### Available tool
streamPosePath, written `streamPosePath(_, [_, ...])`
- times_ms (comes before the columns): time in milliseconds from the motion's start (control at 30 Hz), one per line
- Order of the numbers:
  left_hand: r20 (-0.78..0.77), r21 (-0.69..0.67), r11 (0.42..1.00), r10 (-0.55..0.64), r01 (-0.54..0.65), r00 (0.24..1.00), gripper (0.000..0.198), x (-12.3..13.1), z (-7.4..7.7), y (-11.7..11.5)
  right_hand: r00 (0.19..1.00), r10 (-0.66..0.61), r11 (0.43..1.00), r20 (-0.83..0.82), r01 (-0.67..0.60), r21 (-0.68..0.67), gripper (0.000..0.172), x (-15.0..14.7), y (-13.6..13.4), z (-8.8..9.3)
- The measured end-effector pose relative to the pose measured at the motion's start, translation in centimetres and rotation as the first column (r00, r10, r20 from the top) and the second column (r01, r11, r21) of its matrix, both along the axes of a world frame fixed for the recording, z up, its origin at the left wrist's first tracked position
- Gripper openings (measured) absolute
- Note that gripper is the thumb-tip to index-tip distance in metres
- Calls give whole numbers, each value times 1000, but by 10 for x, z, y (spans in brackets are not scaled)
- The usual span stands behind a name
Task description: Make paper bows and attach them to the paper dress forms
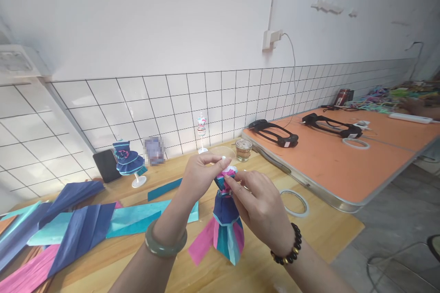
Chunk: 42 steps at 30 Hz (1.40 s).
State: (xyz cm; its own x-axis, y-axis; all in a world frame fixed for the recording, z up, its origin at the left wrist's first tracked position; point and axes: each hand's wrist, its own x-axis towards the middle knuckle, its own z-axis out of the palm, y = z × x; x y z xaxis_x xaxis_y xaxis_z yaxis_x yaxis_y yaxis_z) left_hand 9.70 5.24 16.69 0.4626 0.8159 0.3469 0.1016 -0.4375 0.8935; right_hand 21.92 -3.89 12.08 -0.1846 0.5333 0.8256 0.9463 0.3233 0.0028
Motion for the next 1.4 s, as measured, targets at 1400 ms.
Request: streamPosePath(1400, [129,-31,997,-65,70,990,25,-19,-35,86,996,67,967,55,-51,-249,41,-1,86,-21])
